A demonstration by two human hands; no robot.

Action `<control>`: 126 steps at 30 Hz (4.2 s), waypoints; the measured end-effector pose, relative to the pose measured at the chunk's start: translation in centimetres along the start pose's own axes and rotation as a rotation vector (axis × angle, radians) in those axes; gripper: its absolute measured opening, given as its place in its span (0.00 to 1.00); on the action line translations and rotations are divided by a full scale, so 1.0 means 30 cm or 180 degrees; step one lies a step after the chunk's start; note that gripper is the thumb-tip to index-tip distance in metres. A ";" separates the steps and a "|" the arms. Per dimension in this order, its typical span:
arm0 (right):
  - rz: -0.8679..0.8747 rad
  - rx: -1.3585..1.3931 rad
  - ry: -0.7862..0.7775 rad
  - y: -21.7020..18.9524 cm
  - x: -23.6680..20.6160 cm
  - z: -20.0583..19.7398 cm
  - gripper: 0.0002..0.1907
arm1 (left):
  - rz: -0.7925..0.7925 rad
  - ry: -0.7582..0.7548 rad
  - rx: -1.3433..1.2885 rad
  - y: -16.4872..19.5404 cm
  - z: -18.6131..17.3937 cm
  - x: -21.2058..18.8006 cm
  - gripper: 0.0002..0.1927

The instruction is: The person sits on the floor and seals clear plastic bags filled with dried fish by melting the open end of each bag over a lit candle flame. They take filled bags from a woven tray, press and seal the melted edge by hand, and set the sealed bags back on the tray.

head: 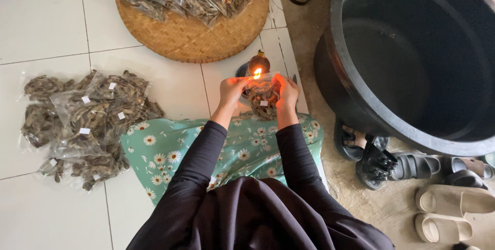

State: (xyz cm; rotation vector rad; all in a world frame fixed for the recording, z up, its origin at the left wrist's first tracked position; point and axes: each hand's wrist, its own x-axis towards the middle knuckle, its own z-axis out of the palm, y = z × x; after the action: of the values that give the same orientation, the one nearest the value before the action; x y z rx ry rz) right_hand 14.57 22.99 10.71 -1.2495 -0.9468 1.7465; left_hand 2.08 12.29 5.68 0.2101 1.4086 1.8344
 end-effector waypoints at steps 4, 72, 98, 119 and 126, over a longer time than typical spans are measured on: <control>0.0097 0.0112 0.0059 0.000 0.007 -0.001 0.06 | -0.0091 0.0062 -0.0127 -0.004 0.013 0.001 0.08; -0.0111 0.0181 0.0089 -0.036 0.021 -0.045 0.05 | -0.0166 0.0747 -0.0901 -0.074 0.111 -0.009 0.08; 0.0078 0.0544 0.0255 -0.041 0.030 -0.084 0.04 | 0.0056 0.1063 -0.0240 -0.112 0.174 -0.034 0.08; -0.0086 0.0354 0.0323 -0.049 0.035 -0.091 0.04 | -0.0710 0.0701 -0.0779 -0.104 0.147 -0.013 0.08; -0.0153 0.0250 0.0264 -0.050 0.023 -0.089 0.05 | -0.0655 0.0629 -0.0832 -0.108 0.141 -0.020 0.09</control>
State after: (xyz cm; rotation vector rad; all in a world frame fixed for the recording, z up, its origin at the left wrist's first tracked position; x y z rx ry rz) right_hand 17.23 24.59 11.13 -1.2290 -0.8458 1.6658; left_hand 6.44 15.24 4.59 -0.2463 1.2513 1.8808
